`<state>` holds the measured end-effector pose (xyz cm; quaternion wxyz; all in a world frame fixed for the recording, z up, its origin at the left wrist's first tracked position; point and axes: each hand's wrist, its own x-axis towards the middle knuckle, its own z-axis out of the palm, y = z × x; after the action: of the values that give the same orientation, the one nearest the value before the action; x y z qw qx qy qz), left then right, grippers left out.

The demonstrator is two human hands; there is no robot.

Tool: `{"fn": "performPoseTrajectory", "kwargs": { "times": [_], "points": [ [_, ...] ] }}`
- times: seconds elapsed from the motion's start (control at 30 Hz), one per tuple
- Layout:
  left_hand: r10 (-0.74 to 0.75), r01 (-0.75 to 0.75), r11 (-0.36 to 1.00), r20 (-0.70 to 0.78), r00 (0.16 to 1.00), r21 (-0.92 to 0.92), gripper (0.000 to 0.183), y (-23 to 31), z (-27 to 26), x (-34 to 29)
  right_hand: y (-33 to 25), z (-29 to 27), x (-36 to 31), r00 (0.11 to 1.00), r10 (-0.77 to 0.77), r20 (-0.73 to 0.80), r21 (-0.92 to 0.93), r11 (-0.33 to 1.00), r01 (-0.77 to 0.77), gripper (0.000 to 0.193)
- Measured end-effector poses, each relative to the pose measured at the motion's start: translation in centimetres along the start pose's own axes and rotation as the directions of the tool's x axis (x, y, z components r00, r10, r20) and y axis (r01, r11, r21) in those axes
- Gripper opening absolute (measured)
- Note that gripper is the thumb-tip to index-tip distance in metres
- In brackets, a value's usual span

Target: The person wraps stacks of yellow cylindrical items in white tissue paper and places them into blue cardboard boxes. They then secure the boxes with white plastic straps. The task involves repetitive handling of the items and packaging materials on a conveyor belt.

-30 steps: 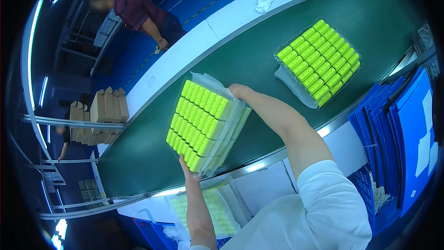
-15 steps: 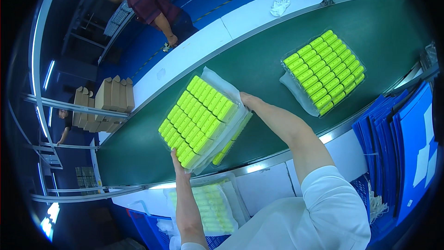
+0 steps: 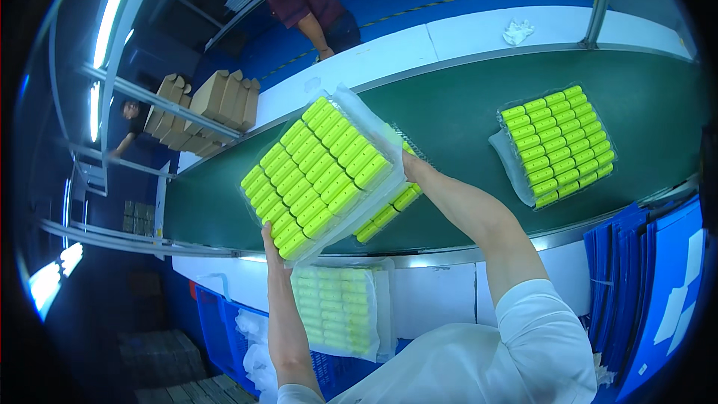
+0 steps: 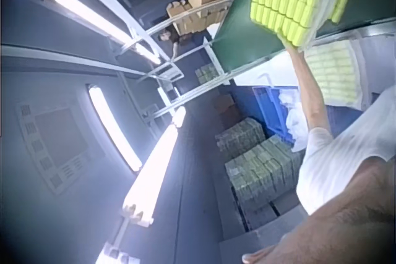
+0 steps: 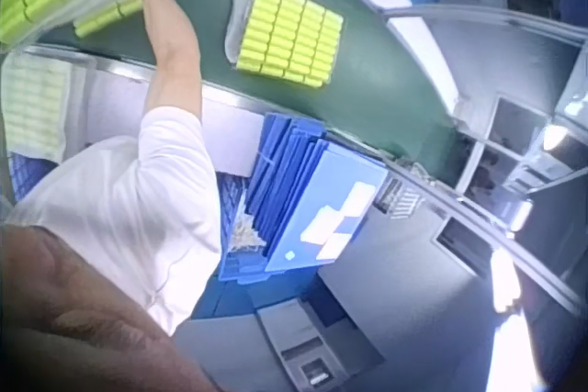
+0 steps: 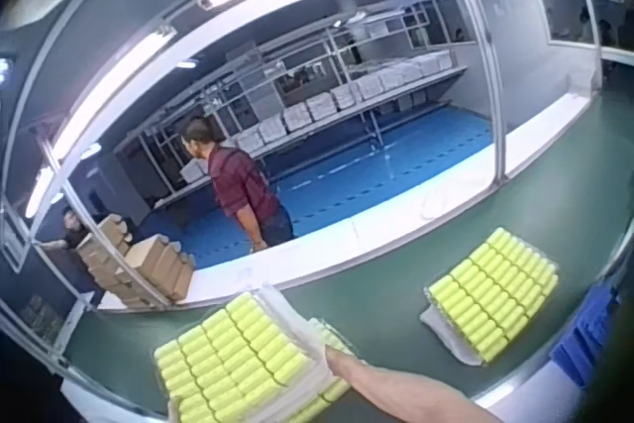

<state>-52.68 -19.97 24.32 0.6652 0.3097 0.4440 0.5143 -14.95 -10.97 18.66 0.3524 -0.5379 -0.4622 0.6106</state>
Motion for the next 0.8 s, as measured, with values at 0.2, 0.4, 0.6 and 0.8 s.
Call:
{"fn": "performPoseTrajectory", "kwargs": {
  "times": [0.2, 0.4, 0.6, 0.8],
  "points": [
    [0.031, -0.029, 0.998, -0.040, 0.999, 0.048, 0.067, 5.5, 3.8, -6.3, -2.5, 2.0, -4.0, 0.994, -0.110, -0.011, 0.182, 0.977, 0.110, 0.054],
    [-0.007, 0.010, 0.996, -0.036, 0.999, 0.090, 0.065, 9.6, 7.3, -10.8, -7.1, 1.2, -10.7, 0.978, -0.198, -0.061, 0.309, 0.928, 0.207, 0.054],
    [-0.173, 0.165, 0.983, 0.107, 0.979, 0.077, 0.069, 13.4, 7.4, -12.9, -12.9, 0.9, -19.6, 0.947, -0.218, -0.235, 0.329, 0.899, 0.289, 0.054],
    [-0.269, 0.278, 0.960, 0.400, 0.876, 0.037, 0.071, 16.6, 4.7, -11.3, -16.8, 5.3, -29.1, 0.862, -0.183, -0.473, 0.288, 0.892, 0.347, 0.054]
  ]
}}
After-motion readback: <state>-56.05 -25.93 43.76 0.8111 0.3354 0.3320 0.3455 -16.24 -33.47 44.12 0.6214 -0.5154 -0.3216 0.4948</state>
